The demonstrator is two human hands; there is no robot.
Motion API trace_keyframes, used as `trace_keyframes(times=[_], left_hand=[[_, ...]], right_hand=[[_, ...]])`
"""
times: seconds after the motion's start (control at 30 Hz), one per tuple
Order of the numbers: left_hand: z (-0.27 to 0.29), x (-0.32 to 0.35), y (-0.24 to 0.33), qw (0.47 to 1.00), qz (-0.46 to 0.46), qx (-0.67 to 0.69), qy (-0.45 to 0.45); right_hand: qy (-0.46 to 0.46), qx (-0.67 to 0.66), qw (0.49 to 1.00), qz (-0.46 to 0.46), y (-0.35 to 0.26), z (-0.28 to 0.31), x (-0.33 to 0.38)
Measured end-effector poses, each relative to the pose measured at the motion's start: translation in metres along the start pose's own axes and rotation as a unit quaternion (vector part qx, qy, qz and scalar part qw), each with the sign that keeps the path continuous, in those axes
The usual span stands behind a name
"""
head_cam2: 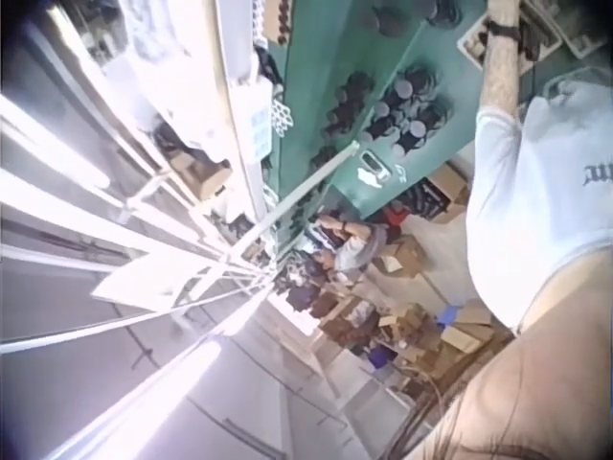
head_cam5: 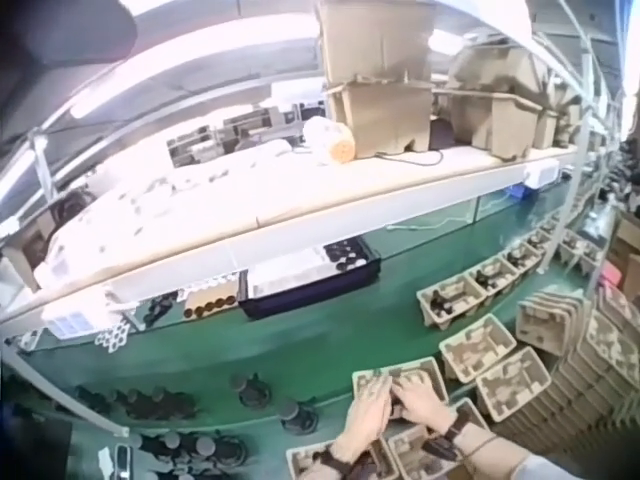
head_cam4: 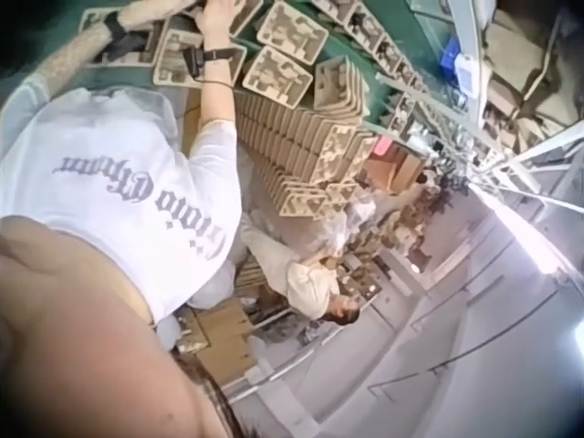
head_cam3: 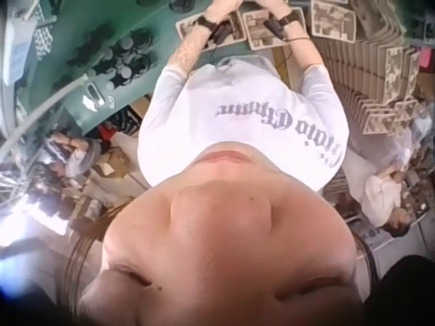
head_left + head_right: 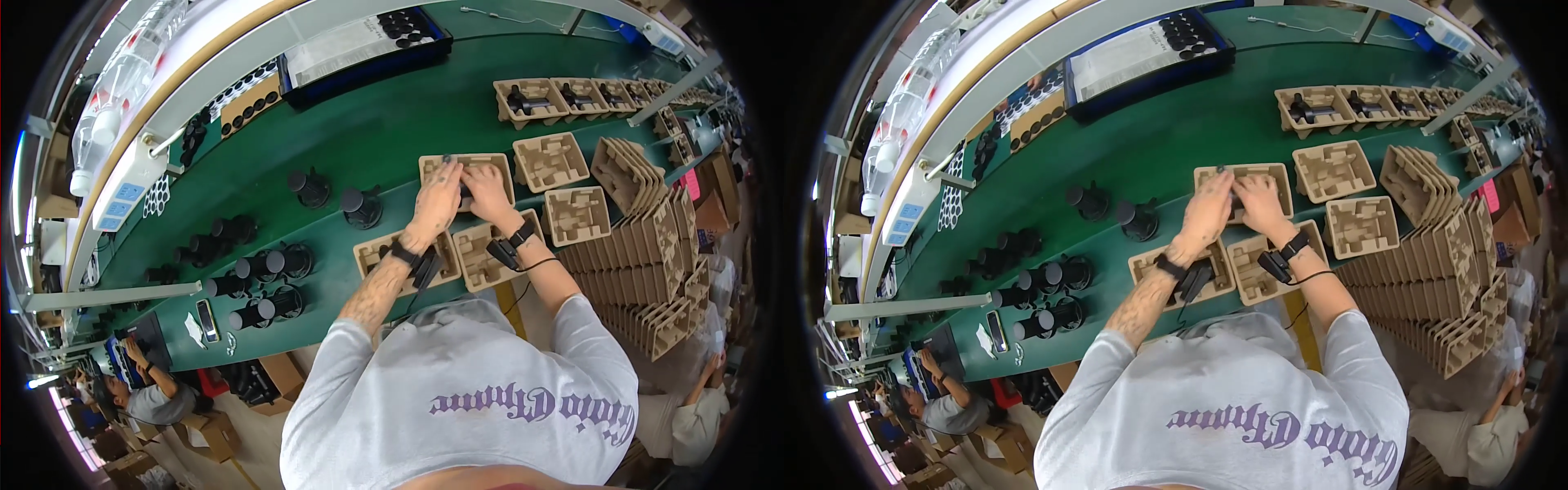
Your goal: The person stacks cardboard trays on an assembly line, places microphones into them, and then inspects a microphone by rotating it and pressing the bottom before returning it to a tray.
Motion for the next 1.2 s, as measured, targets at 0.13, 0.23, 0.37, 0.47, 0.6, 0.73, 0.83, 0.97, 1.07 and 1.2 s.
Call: trace_keyframes(times=[0.13,0.23,0.37,0.47,0.6,0.73,0.83,0.97,1.07,1.2], left_hand=[[-0.043,0.009,-0.043,0.991,-0.006,-0.13,-0.041],[-0.034,0.014,-0.033,0.993,-0.009,-0.113,-0.029],[0.093,0.01,0.008,0.952,0.053,-0.256,0.159],[0.13,0.076,-0.099,0.911,0.261,-0.301,0.104],[0.166,0.094,-0.099,0.929,0.256,-0.215,0.157],[0.153,0.128,-0.09,0.781,0.33,0.357,0.392],[0.048,0.128,-0.035,0.555,0.412,0.664,0.285],[-0.016,0.138,0.009,0.665,0.54,0.504,-0.111],[0.016,0.105,0.01,0.907,0.286,0.31,0.0],[-0.021,0.086,0.065,0.986,-0.012,0.108,-0.125]], right_hand=[[-0.052,-0.036,0.998,-0.03,-0.002,-0.009,0.001],[0.079,-0.229,0.965,-0.102,0.008,0.014,0.017],[0.052,-0.437,0.872,-0.214,0.003,0.021,0.072],[-0.015,-0.549,0.802,-0.237,-0.023,0.011,0.097],[-0.1,-0.644,0.732,-0.199,-0.061,0.015,0.085],[-0.162,-0.619,0.756,-0.14,-0.098,0.018,0.067],[-0.088,-0.563,0.818,-0.084,-0.125,0.056,0.05],[0.041,-0.619,0.762,-0.185,-0.086,0.057,0.07],[0.101,-0.183,0.959,-0.19,-0.035,0.067,0.107],[-0.08,0.0,0.968,-0.238,-0.007,0.046,0.151]])
Point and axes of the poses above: each hand's wrist, its own x-axis away from the middle knuckle, its own z-axis out of the back of the hand, y = z × x, the point moved 8 cm from there along -x, towards the middle knuckle, and after that the axes turned 7 degrees about x, right-handed, at the moved point
